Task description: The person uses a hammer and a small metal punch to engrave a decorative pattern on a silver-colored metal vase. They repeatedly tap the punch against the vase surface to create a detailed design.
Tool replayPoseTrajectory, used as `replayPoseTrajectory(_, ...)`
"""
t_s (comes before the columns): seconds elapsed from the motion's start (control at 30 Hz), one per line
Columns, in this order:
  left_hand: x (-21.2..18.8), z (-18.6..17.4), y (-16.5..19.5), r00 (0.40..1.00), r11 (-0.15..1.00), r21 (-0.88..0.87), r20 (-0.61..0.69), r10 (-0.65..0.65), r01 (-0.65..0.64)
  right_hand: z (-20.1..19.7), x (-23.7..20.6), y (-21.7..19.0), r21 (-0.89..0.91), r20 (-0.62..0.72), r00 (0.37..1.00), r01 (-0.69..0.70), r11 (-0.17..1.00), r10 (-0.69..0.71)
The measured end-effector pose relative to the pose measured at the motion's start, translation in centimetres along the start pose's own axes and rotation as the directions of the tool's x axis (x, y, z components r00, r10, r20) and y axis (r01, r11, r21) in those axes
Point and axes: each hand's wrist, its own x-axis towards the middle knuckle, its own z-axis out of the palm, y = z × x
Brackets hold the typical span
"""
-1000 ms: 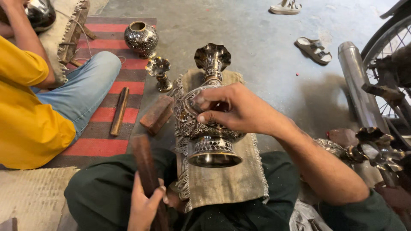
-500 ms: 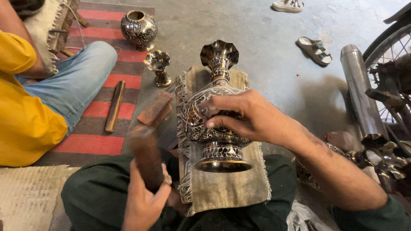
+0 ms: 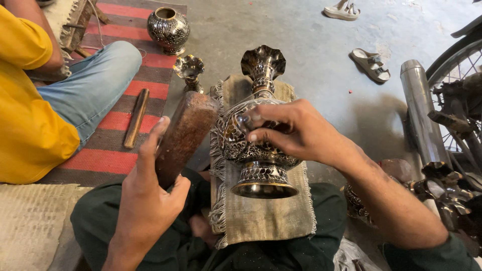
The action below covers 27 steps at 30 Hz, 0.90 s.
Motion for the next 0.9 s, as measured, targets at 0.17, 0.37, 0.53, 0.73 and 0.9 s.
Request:
replayPoseTrajectory(0.17, 0.0, 0.1, 0.3, 0.998, 0.998, -0.006, 0.009, -0.064, 0.064, 0.5, -0.2, -0.1, -0.07, -0.034, 0.992, -0.124, 0.99, 0.122)
replayPoseTrajectory(0.37, 0.2, 0.0, 0.0, 1.0, 0.985, 0.175, -0.008, 0.017, -0.015, 0.4, 0.1, -0.4, -0.125, -0.039, 0.998, 0.041, 0.991, -0.047)
replayPoseTrajectory(0.53, 0.0, -0.4, -0.8, 0.989, 0.825, 0.553, -0.014, 0.148, -0.116, 0.1, 0.8, 0.0, -0.112, 0.097, 0.986, -0.128, 0.985, 0.139)
replayPoseTrajectory(0.73, -0.7, 0.3, -2.2, 0.995, 0.883, 0.465, 0.04, -0.088, 0.06, -0.6, 2.1, 1.6, -0.066, 0.183, 0.981, 0.069, 0.995, -0.056)
replayPoseTrajectory(0.9, -2.8, 0.3, -3.4, 0.986, 0.953, 0.258, 0.003, -0.167, 0.16, -1.5, 1.2, 2.5, 0.434, 0.052, 0.998, 0.014, 0.901, -0.041)
